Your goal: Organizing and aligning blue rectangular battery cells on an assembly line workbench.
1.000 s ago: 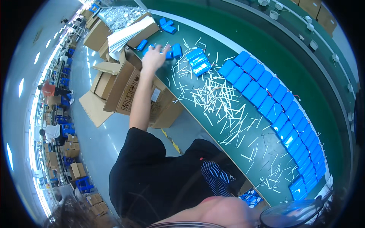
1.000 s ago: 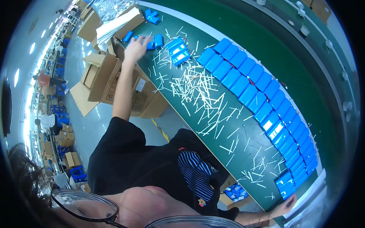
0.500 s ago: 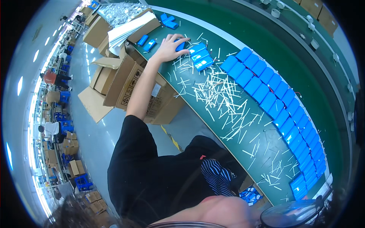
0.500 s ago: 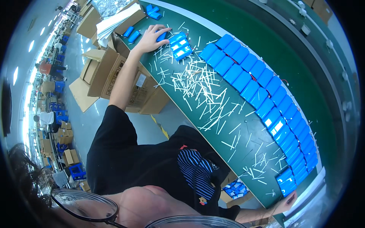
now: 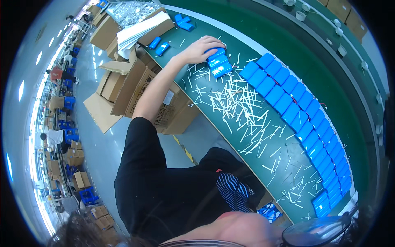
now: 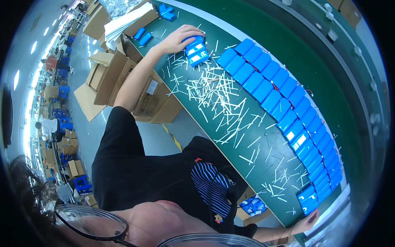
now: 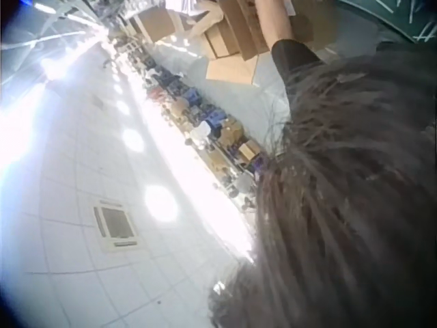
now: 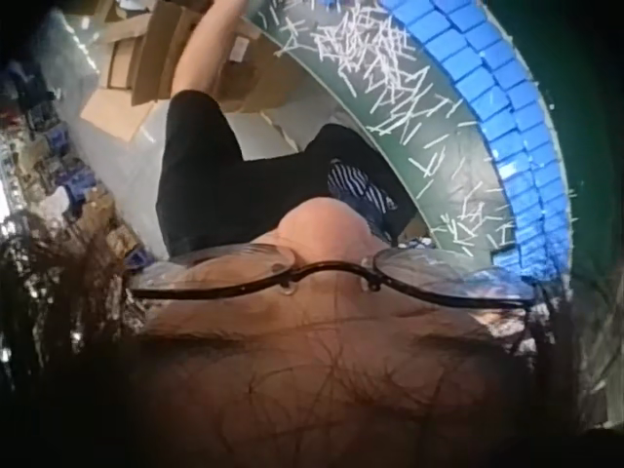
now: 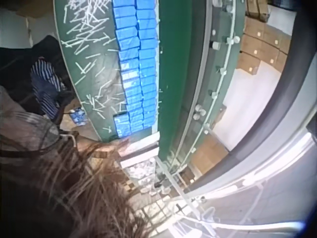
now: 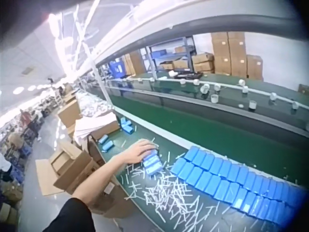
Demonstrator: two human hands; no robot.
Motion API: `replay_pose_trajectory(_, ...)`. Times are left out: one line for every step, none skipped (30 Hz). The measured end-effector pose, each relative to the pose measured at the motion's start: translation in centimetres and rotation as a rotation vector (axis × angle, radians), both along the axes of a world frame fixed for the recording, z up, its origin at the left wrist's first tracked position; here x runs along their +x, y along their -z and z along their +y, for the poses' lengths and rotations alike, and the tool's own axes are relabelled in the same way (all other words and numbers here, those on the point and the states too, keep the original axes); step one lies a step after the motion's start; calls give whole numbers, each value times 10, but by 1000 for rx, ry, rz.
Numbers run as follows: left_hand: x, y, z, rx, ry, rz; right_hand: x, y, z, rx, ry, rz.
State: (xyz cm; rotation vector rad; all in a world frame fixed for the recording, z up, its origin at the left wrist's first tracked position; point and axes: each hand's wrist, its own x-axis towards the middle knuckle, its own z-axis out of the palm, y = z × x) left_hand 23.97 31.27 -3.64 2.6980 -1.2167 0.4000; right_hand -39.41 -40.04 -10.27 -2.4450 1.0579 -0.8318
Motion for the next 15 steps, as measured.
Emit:
replay_pose_trajectory(0, 2, -1, -16, 7, 18, 1, 0, -1, -6, 3, -3)
replay_pose_trajectory(3, 2, -2, -26, 22, 37, 2, 0, -1, -2, 5, -16)
replay_pose_trajectory(5, 1, -2, 2, 7, 101, 2, -1, -1, -4, 13, -15)
replay_pose_trajectory(8, 0, 0, -27, 44, 64, 3, -1, 0, -4, 19, -10)
replay_pose_trajectory(11, -2, 0, -38, 8, 102, 3, -2, 0, -2, 22, -9)
replay_pose_trajectory(11, -3, 2, -53, -36, 139, 6, -2, 0, -1, 23, -7)
replay_pose_trajectory(11, -5, 2, -68, -84, 177, 7, -4, -1, -7, 15, -4)
replay_pose_trajectory(9, -4, 1, -107, -185, 228, 10, -5, -2, -4, 11, -4)
replay_pose_trajectory(6, -4, 1, -84, -140, 217, 11, -6, -3, -12, 15, -2)
replay_pose_trajectory(2, 0, -3, -57, -115, 185, 14, -7, -3, -11, 9, -3)
replay_pose_trajectory(-3, 5, -8, -29, -86, 148, 15, -9, -4, -16, 13, -6)
replay_pose_trajectory(-6, 8, -13, 6, -54, 115, 17, -10, -4, -15, 20, -2)
replay_pose_trajectory(-11, 11, -17, 66, -15, 89, 17, -11, -2, -10, 17, 3)
replay_pose_trajectory(-14, 12, -19, 44, -34, 96, 18, -12, -3, -16, 20, 5)
replay_pose_trajectory(-15, 12, -22, 20, -43, 122, 19, -12, -2, -12, 21, 3)
